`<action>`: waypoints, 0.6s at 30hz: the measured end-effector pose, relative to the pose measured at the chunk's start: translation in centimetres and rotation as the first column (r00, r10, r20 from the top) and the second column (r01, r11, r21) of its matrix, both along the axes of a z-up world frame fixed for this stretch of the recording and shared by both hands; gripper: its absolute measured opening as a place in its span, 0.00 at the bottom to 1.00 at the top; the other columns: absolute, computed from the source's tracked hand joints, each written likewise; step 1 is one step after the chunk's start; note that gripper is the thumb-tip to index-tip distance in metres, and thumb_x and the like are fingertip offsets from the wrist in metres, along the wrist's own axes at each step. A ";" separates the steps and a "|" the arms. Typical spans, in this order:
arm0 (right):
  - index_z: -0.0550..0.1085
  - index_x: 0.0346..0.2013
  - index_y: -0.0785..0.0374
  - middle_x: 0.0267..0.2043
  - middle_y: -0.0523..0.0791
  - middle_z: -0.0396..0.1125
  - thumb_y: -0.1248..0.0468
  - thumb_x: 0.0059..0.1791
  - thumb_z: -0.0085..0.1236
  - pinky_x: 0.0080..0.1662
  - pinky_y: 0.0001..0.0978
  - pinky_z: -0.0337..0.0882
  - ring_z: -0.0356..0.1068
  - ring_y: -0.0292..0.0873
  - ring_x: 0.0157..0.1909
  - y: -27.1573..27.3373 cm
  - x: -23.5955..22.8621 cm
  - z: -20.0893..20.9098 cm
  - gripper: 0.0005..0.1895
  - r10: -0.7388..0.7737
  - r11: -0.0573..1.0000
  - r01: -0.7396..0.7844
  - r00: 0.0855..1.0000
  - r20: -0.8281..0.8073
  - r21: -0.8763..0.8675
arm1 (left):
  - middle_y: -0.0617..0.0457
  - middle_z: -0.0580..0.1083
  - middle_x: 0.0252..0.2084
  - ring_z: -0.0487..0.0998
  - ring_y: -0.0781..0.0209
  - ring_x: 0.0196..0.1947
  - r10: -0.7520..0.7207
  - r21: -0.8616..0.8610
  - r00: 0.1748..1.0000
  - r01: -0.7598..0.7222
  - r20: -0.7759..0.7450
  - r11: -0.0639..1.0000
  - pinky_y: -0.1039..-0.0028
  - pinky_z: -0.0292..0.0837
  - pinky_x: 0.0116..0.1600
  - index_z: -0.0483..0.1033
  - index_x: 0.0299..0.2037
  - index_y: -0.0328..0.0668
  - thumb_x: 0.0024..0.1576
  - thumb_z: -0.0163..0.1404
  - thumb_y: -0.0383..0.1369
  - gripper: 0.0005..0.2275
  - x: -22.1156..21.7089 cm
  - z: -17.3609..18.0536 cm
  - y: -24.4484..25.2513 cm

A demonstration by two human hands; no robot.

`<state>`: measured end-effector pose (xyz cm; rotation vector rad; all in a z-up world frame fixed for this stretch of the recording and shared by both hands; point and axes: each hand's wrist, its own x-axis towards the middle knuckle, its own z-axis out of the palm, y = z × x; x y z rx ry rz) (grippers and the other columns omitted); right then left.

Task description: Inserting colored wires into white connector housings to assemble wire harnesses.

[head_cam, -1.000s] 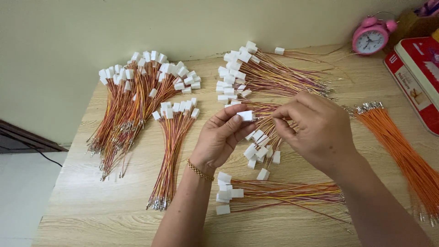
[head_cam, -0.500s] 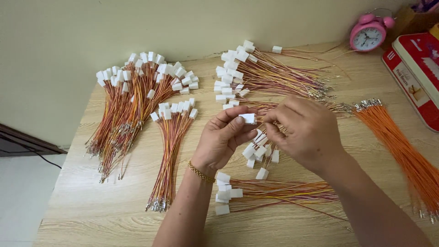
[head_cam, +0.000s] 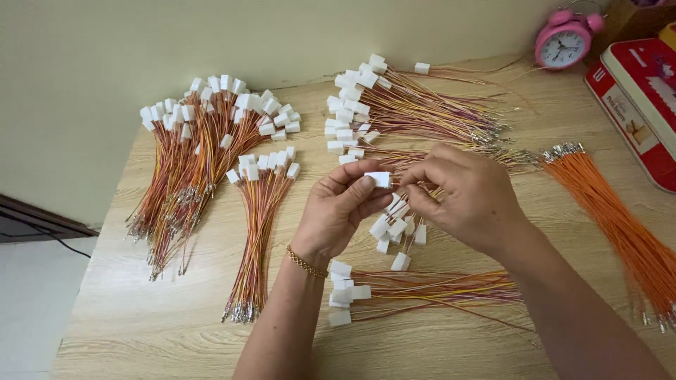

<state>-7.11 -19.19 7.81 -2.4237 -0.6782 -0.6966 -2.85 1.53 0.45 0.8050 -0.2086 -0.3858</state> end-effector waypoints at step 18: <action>0.78 0.30 0.57 0.26 0.37 0.68 0.68 0.44 0.61 0.20 0.23 0.52 0.56 0.31 0.19 -0.1 0.7 -0.8 0.02 0.039 0.999 -0.041 0.998 -0.050 -0.029 | 0.39 0.78 0.50 0.83 0.52 0.42 -0.001 0.075 1.000 -0.001 0.026 0.997 0.69 0.83 0.52 0.75 0.53 0.31 0.60 0.51 0.20 0.11 0.1 -0.4 -0.5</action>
